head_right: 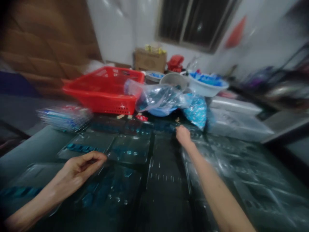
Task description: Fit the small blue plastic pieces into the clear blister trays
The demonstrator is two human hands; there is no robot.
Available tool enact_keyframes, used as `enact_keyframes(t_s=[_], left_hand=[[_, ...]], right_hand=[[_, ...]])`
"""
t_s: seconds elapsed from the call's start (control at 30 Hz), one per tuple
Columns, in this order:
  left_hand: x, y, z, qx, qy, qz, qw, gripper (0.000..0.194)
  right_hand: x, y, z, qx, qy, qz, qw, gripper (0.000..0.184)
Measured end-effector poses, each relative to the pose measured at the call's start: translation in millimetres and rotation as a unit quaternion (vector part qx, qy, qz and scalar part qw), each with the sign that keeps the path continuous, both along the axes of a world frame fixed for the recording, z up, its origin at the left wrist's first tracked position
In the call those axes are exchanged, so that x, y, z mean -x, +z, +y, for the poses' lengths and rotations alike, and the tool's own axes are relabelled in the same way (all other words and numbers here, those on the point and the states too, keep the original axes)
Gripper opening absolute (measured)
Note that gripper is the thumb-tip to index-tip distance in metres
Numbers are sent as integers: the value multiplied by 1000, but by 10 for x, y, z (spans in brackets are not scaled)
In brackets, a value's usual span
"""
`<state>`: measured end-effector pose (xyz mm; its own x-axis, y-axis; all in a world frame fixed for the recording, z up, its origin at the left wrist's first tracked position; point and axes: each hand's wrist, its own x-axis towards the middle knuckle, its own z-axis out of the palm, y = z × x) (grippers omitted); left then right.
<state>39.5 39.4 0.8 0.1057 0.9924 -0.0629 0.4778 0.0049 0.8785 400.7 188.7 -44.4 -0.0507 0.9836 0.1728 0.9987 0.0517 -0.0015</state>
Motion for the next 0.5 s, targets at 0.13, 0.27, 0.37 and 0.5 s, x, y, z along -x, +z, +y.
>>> enact_keyframes(t_s=[0.13,0.27,0.37,0.5], left_hand=[[-128,33,-55,-40,-85,71,993,19],[-315,9,-49,-78,-180,192,962,24],[-459,-66,6,-90,-204,251,942,27],[-554,-153,80,-85,-211,270,936,25]], right_hand=[[48,-78,18,9,-6,-16,1000,28],[103,-70,-23,3,-6,-21,1000,28],[161,28,-126,-20,-26,-17,999,38],[370,190,-478,-81,-7,65,995,43]])
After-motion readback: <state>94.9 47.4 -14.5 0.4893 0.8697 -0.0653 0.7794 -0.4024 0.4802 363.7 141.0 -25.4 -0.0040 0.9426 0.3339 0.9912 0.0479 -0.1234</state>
